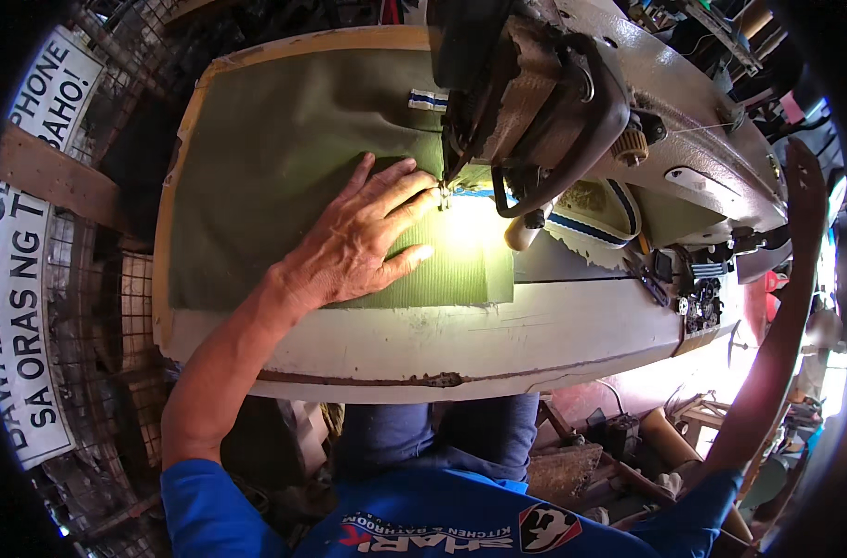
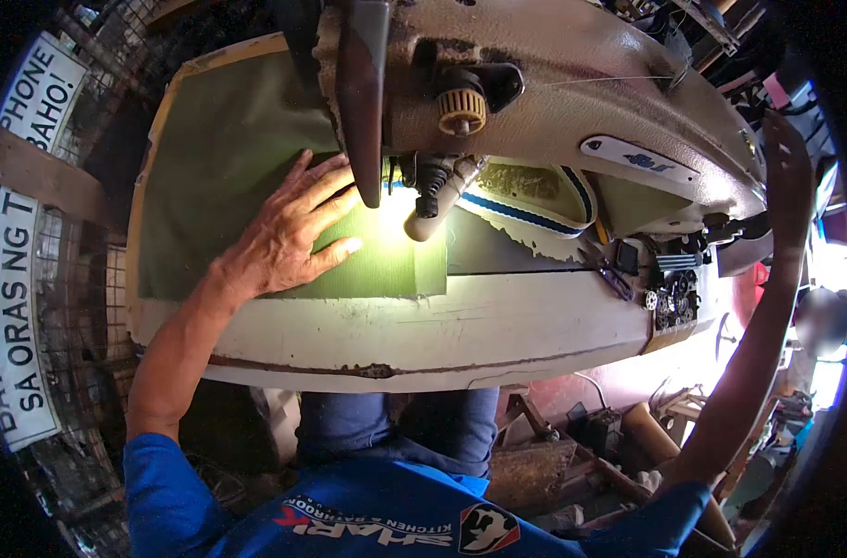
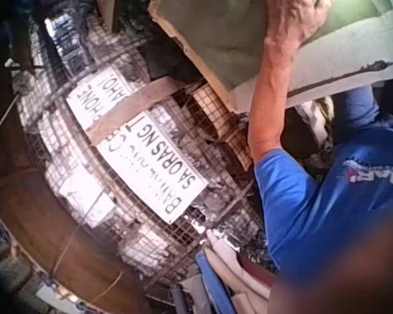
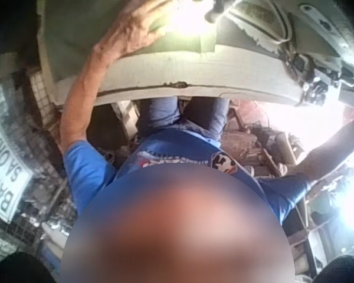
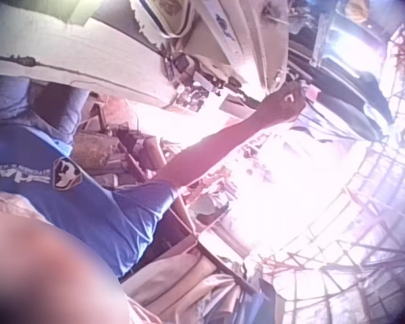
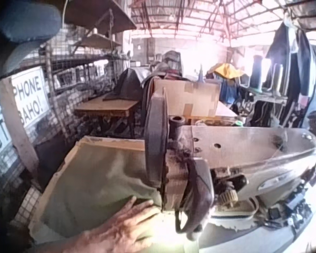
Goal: Sewing a blue and white striped strap onto a green fabric panel using an industrial sewing machine.
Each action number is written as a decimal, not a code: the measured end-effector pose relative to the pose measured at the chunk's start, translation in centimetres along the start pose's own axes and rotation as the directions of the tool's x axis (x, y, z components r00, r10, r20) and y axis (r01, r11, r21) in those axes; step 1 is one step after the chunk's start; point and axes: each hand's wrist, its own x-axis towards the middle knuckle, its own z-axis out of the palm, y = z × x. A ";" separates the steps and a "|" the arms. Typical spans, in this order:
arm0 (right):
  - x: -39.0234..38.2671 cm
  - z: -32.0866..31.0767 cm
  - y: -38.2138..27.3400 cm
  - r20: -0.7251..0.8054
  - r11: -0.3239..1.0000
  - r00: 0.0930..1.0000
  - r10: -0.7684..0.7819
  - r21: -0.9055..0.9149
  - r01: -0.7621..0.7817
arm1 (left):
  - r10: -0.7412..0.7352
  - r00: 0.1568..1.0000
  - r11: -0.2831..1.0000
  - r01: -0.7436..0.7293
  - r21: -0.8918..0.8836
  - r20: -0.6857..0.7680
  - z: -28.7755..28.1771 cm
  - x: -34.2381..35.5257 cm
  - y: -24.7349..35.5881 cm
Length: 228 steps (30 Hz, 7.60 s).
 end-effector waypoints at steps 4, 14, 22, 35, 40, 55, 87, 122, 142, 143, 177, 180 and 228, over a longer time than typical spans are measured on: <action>4.7 3.9 9.0 0.335 0.997 0.939 -0.074 0.047 0.061 | -0.004 1.000 1.000 0.003 0.013 0.013 -0.1 0.0 -0.1; -5.3 3.7 15.3 0.063 0.997 0.995 -0.077 0.020 0.075 | 0.018 0.998 1.000 -0.017 -0.027 0.052 -0.3 0.0 -0.9; -12.8 5.9 17.1 -0.328 0.992 0.944 0.013 -0.114 -0.054 | 0.027 1.000 0.997 -0.027 -0.067 0.011 -0.1 0.2 -1.0; -6.7 3.5 12.6 0.045 0.857 0.952 0.304 0.424 -0.294 | 0.048 0.998 0.998 -0.047 -0.039 0.031 -0.1 0.2 -1.3; -9.1 5.9 11.0 -0.164 0.964 0.956 0.244 -0.062 -0.257 | 0.034 0.999 0.999 -0.032 -0.041 0.038 0.0 0.2 -1.3; -12.9 8.5 3.3 -0.264 0.702 0.756 0.599 0.627 -0.337 | -0.486 0.821 0.801 0.555 0.224 -0.300 5.0 0.9 10.0; -19.1 12.7 -33.3 -0.003 0.672 0.842 -0.539 0.602 0.432 | -0.085 0.942 0.994 0.059 -0.090 -0.323 -1.0 -0.1 1.6; -15.5 0.5 -15.1 -0.012 0.983 0.986 -0.163 0.088 0.164 | 0.123 0.964 0.992 -0.115 0.048 -0.234 0.5 0.8 1.5; 6.1 5.6 14.3 0.420 0.936 0.854 0.305 0.033 -0.351 | 0.051 0.982 0.998 -0.055 -0.018 -0.180 0.8 0.9 0.9; 5.9 5.3 13.5 0.400 0.988 0.906 0.140 0.003 -0.154 | 0.064 0.981 0.998 -0.067 -0.014 -0.182 0.8 0.9 0.8; 6.2 4.7 19.5 0.458 0.942 0.831 -0.314 0.040 0.334 | 0.042 0.990 0.990 -0.023 0.143 -0.134 1.7 0.8 1.8; -0.5 4.0 15.0 0.124 0.936 0.943 -0.308 -0.136 0.323 | 0.032 0.988 0.992 -0.013 0.129 -0.150 1.8 0.7 2.0; -17.1 11.8 -28.1 -0.014 0.655 0.723 -0.691 0.411 0.634 | -0.044 0.992 0.991 0.030 -0.127 -0.115 -0.4 0.8 0.1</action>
